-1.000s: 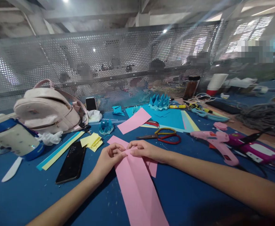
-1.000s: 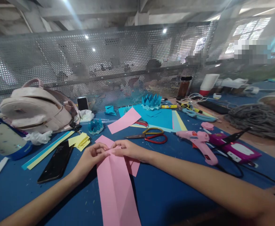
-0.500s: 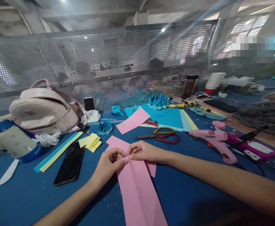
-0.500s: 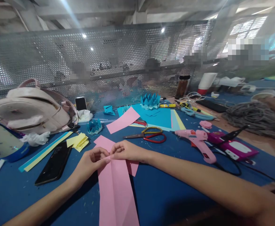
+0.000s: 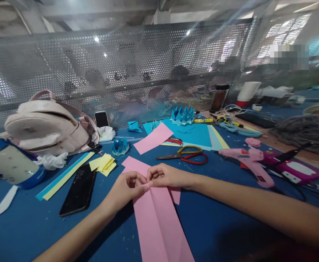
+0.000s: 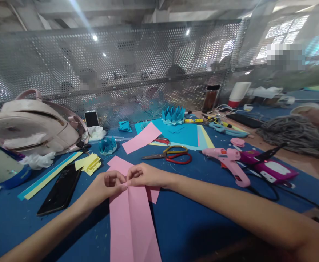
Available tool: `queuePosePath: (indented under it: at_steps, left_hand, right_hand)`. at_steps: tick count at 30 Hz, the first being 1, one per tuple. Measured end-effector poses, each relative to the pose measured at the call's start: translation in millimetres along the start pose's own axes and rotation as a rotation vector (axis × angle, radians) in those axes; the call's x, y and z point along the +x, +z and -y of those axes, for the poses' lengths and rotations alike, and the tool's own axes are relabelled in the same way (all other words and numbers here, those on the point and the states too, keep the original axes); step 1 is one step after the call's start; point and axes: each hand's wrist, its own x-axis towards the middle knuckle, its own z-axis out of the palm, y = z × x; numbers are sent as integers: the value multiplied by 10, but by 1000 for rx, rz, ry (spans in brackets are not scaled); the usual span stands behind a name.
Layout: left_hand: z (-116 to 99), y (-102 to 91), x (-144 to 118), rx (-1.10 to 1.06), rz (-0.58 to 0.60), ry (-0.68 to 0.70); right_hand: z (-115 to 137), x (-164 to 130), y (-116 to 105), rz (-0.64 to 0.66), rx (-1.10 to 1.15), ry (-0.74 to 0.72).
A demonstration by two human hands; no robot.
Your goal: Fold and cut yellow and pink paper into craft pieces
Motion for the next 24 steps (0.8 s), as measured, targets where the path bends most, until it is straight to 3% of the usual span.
queuePosePath:
  at_steps: [8, 24]
  left_hand:
    - [-40, 4, 24, 22, 40, -27]
    - [-100, -13, 36, 53, 63, -64]
  right_hand:
    - [-10, 0, -37, 80, -29, -4]
    - [-25, 6, -29, 88, 6, 13]
